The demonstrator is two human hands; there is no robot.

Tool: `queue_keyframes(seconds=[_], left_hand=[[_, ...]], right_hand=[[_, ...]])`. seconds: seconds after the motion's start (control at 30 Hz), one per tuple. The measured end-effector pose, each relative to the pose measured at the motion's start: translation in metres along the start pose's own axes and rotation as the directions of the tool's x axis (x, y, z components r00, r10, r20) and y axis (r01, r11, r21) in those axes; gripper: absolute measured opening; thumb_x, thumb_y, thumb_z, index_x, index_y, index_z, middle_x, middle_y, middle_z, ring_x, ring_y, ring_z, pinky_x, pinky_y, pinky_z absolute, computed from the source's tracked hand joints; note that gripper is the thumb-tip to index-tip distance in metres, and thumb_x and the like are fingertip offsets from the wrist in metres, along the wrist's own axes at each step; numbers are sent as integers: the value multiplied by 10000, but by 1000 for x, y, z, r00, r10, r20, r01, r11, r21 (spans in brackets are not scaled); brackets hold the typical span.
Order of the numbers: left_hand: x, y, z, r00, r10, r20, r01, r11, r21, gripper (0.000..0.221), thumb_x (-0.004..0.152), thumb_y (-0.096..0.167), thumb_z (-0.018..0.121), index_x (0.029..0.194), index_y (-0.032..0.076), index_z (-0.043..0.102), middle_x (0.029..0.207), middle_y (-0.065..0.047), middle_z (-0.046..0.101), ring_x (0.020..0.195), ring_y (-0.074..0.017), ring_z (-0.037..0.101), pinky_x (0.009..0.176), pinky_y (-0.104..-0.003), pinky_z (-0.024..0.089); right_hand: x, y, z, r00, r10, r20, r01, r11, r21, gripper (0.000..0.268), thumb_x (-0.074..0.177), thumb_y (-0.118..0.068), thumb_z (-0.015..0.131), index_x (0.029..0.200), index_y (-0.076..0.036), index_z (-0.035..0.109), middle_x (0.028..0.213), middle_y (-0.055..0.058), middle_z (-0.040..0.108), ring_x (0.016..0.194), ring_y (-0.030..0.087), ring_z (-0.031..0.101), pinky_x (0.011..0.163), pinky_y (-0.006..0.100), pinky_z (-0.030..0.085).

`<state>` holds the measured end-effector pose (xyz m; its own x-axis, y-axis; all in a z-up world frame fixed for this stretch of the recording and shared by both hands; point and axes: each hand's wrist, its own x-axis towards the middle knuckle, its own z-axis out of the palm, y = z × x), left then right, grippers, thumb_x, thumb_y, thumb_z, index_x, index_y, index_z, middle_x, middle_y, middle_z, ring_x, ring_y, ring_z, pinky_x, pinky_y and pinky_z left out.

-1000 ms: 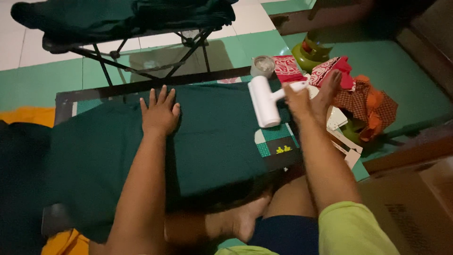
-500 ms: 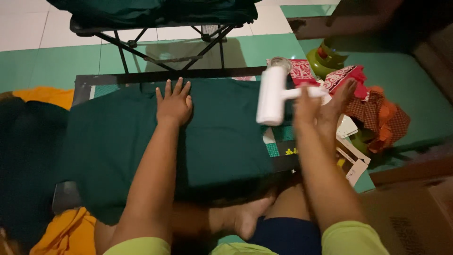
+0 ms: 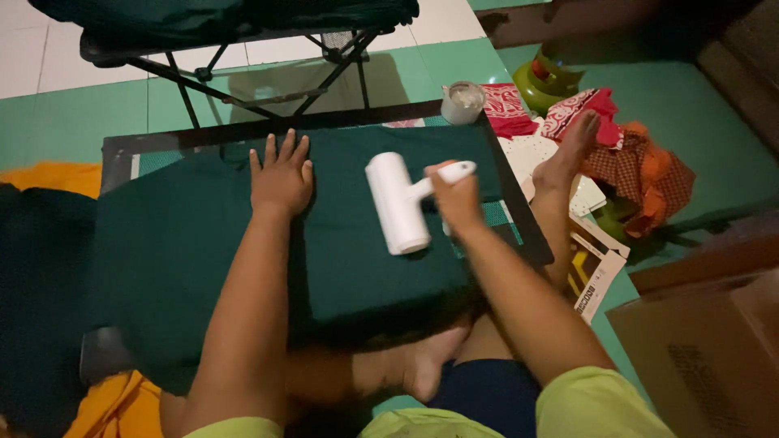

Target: Using a lint roller to clean a green t-shirt on a flat surface

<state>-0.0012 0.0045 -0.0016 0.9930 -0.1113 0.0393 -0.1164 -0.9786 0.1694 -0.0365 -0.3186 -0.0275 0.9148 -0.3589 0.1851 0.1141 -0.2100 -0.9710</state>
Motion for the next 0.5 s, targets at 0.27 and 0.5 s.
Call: queue_keyframes(seconds=[0.27,0.5], left_hand=[[3,-3,8,1000,-7,-12,7,1000,7,562,1094,430,288,1630,275,357,1731,4,249,1589,-345,181,1253,-658,123],[3,0,9,999,-10,-49,12,999,39,549,1109,423,285,1633,279,366,1725,0,279,1585,-348,204,1242,-655,156]], right_hand=[[34,-50,-134,949,-274,-158,226,937,-267,592,833,-26,816,1269,-14,414,1174,203,336,1036,305,281,870,391,200],[96,22,-163,846,-508,-159,400,804,-439,1001,976,-135,910,1643,65,191,1650,412,83,1541,564,25,1263,632,-34]])
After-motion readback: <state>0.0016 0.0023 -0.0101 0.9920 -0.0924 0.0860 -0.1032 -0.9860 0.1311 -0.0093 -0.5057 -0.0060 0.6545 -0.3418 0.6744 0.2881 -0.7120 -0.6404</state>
